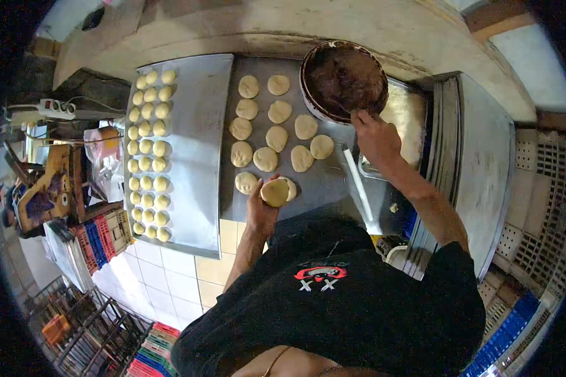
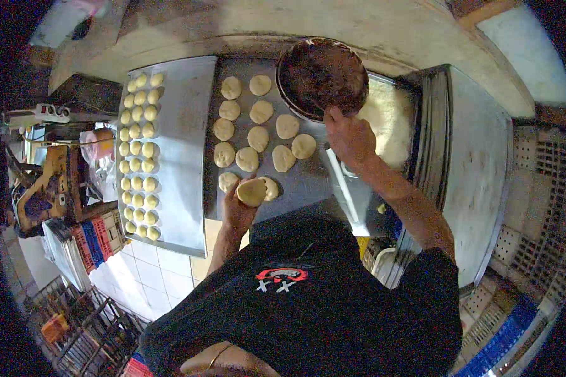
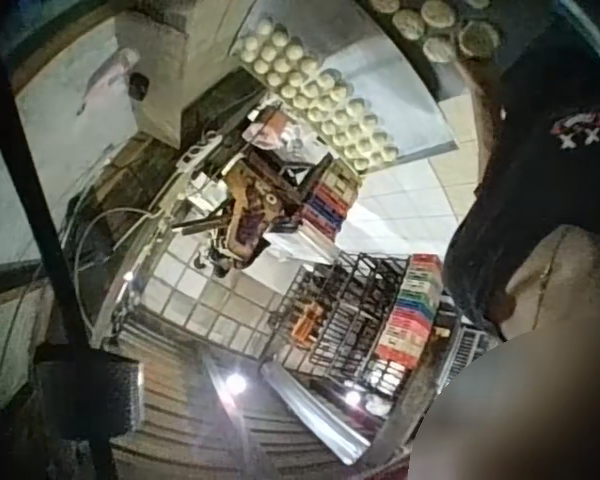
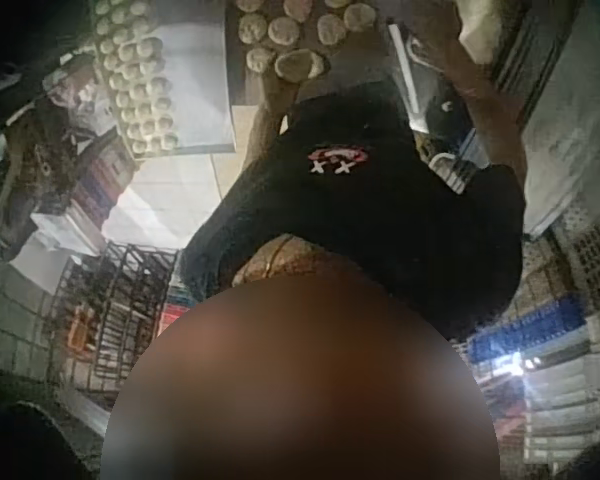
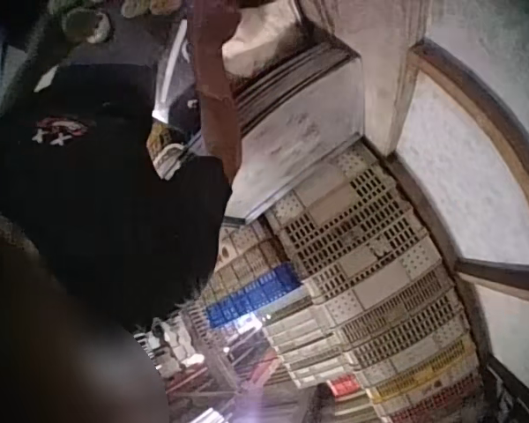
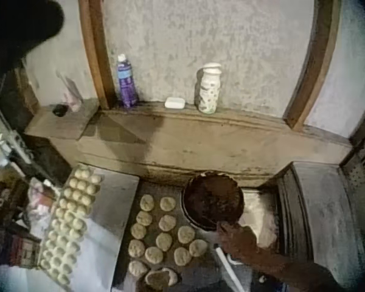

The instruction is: Filling dough with chocolate and preparing it on trays in a bakery.

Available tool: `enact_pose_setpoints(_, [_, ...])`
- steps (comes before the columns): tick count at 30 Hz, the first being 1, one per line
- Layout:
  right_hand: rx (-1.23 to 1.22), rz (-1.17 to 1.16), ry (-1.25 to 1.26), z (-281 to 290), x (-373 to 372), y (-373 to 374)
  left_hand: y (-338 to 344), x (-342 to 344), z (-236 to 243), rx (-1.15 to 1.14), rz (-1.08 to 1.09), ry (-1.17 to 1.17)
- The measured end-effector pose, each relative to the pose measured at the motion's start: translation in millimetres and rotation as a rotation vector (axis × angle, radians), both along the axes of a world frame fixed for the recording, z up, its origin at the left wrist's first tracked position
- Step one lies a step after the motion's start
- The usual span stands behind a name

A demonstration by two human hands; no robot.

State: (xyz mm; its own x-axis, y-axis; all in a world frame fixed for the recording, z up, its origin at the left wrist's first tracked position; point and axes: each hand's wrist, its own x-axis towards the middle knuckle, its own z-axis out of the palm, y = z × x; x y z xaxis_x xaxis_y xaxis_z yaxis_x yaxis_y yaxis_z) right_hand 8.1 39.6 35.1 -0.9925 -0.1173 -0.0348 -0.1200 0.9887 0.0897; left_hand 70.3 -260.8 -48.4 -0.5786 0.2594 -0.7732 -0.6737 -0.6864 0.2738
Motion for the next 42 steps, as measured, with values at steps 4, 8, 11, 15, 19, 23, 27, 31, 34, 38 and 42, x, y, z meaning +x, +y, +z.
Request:
enact_pose_setpoints(4, [-0.225, -0.070, -0.031, 17.1, -8.0, -2.1, -8.5, -12.2, -2.4, -0.058, -0.067, 0.091])
enact_pose_setpoints(8, [-0.564, -0.186, -0.046, 10.7, -8.2, 24.1, 6.4, -38.8, 10.9, -0.029, 0.006, 0.125])
enact_pose_setpoints(11, [-0.919, -0.209, -0.019, 3.8, 7.4, 27.3, 28.9, -53.3, 35.0, 0.036, 0.074, 0.191])
enact_pose_setpoints(15, [-1.067, -0.307, 0.168, 39.4, 51.2, -15.8, 61.7, -59.8, 80.8, -0.265, -0.393, 0.757])
enact_pose_setpoints(19, [-1.045, -0.154, 0.479, 49.1, 86.0, -49.0, 87.7, -45.2, 135.9, 0.591, -0.057, 0.355])
enact_pose_setpoints(23, [-0.898, -0.101, 0.621, 41.1, 101.3, -48.5, 88.0, -31.3, 151.3, 0.733, 0.002, 0.302])
enact_pose_setpoints(27, [-0.679, 0.009, 0.699, 45.4, 110.7, -35.1, 68.8, -29.8, 132.6, 0.908, 0.173, 0.134])
enact_pose_setpoints(31, [-0.604, -0.008, 0.722, 54.9, 111.6, -23.1, 48.7, -42.5, 130.5, 0.779, 0.392, 0.210])
enact_pose_setpoints(34, [-0.791, -0.141, 0.691, 47.1, 97.3, -6.8, 46.5, -48.3, 117.0, 0.441, 0.216, 0.400])
enact_pose_setpoints(38, [-0.537, -0.206, 0.471, 35.9, 52.4, 19.1, 63.0, -34.6, 37.9, 0.156, -0.137, 0.180])
enact_pose_setpoints(42, [-0.123, -0.059, 0.360, 22.3, 9.9, 29.7, 66.3, 3.6, -61.7, -0.377, -0.682, 0.651])
